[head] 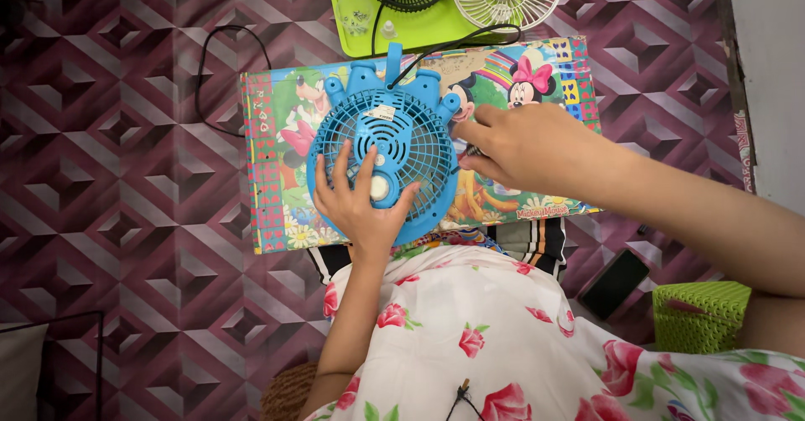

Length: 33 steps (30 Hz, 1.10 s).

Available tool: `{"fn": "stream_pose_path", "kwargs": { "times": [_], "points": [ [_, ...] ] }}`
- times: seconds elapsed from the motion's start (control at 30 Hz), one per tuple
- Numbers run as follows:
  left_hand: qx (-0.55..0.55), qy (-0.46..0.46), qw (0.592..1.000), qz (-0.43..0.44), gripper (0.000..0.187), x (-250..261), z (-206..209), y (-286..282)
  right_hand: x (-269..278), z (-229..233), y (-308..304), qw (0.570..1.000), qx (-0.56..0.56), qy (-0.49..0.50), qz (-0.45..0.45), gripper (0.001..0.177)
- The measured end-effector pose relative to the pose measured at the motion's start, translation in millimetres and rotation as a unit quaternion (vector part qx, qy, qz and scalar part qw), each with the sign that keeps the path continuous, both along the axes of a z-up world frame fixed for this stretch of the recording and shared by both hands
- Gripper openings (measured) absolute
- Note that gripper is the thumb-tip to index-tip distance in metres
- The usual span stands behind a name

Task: The person uses a screwdriver to remove screws from the base and rear housing of a blue electric fan. They detach the rear grille and set it aside, then continue unscrewing the base to separate the fan head from the stand.

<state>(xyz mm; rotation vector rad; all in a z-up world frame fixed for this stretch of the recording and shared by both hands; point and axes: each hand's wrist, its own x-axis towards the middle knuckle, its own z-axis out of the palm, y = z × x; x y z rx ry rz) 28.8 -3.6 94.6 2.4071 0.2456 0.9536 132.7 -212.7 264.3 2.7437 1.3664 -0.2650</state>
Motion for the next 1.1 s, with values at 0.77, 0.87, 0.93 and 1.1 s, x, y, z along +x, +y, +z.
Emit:
{"fn": "stream_pose_path", "kwargs": {
  "times": [0.77,0.87,0.93,1.1],
  "points": [
    [0.000,0.007,1.000,0.002,0.076,-1,2,0,-6,-2,2,0.990,0.130,0.025,0.047,0.038],
    [0.001,0.004,1.000,0.002,0.076,0,3,0,-10,0,4,0.989,0.137,-0.017,0.055,0.046],
    [0.001,0.002,1.000,0.002,0.076,0,2,0,-11,0,6,0.997,0.064,-0.048,0.012,0.046],
    [0.002,-0.001,1.000,0.004,0.075,0,2,-1,-7,0,4,0.993,0.107,-0.030,0.038,0.041]
  ]
}}
